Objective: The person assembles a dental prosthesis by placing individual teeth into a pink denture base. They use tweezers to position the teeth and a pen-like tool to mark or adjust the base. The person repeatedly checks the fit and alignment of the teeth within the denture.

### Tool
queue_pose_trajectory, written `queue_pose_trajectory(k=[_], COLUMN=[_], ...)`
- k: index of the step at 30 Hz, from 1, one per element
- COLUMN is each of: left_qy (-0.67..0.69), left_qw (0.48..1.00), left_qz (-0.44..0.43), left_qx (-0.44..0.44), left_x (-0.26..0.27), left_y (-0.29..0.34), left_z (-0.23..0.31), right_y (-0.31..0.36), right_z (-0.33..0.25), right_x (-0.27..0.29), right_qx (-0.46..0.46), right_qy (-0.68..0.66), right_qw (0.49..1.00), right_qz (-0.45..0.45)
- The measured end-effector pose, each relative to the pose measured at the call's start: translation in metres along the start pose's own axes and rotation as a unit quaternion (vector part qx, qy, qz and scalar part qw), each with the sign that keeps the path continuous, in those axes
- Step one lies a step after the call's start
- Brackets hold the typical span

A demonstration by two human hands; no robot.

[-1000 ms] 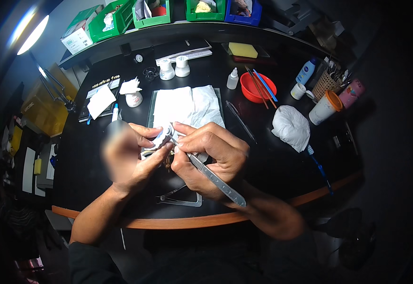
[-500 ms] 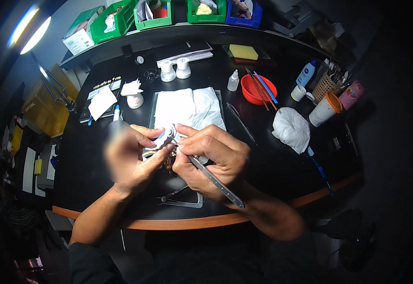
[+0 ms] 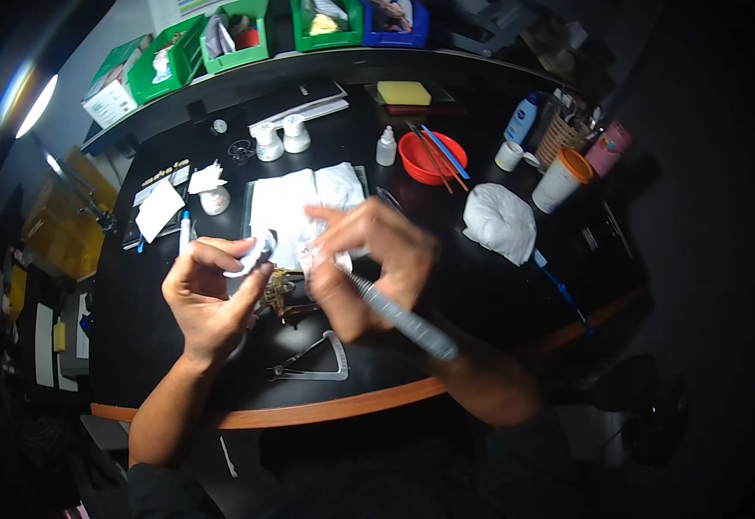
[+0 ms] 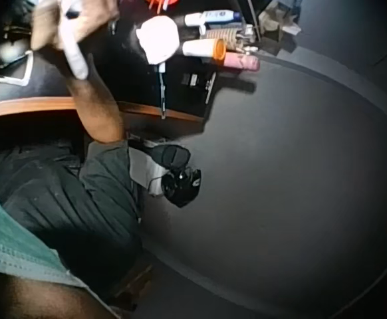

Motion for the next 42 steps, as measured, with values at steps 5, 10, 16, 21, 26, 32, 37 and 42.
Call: queue_pose_trajectory(k=[5,10,16,21,26,32,37,42], left_qy=[0.037,0.03,-0.013,-0.016,0.112,0.198,0.235,0.232], left_qw=[0.998,0.997,0.999,0.996,0.985,0.958,0.942,0.934], left_qz=[0.008,-0.005,0.019,0.016,-0.028,-0.024,-0.05,-0.081], left_qx=[0.053,0.065,0.049,0.084,0.126,0.208,0.235,0.259], left_x=[0.0,-0.006,0.014,0.009,0.001,0.011,0.007,-0.003], left_y=[-0.01,-0.016,-0.01,-0.017,-0.017,-0.02,-0.024,-0.023], left_z=[-0.007,-0.017,-0.016,-0.025,-0.029,-0.044,-0.052,-0.048], right_y=[-0.005,0.026,0.05,0.075,0.105,0.102,0.112,0.181], right_z=[0.035,0.081,0.099,0.063,0.017,-0.015,-0.051,-0.062], right_x=[0.079,0.112,0.064,0.071,0.077,0.081,0.2,0.298], right_qx=[-0.08,-0.31,-0.385,-0.348,-0.346,-0.344,-0.316,-0.45], right_qy=[0.283,0.205,0.304,0.343,0.373,0.333,0.575,0.666], right_qw=[0.956,0.928,0.824,0.797,0.814,0.853,0.748,0.585], right_qz=[0.017,0.031,-0.284,-0.354,-0.28,-0.209,-0.104,-0.109])
Point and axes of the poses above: each hand's wrist, its own y-axis away from the middle knuckle, its own x-axis out of the back of the hand, z = x × y, the point moved 9 cm from there along -y, towards the middle knuckle, and after that the axes turned 15 degrees about x, right-handed, at the moved point
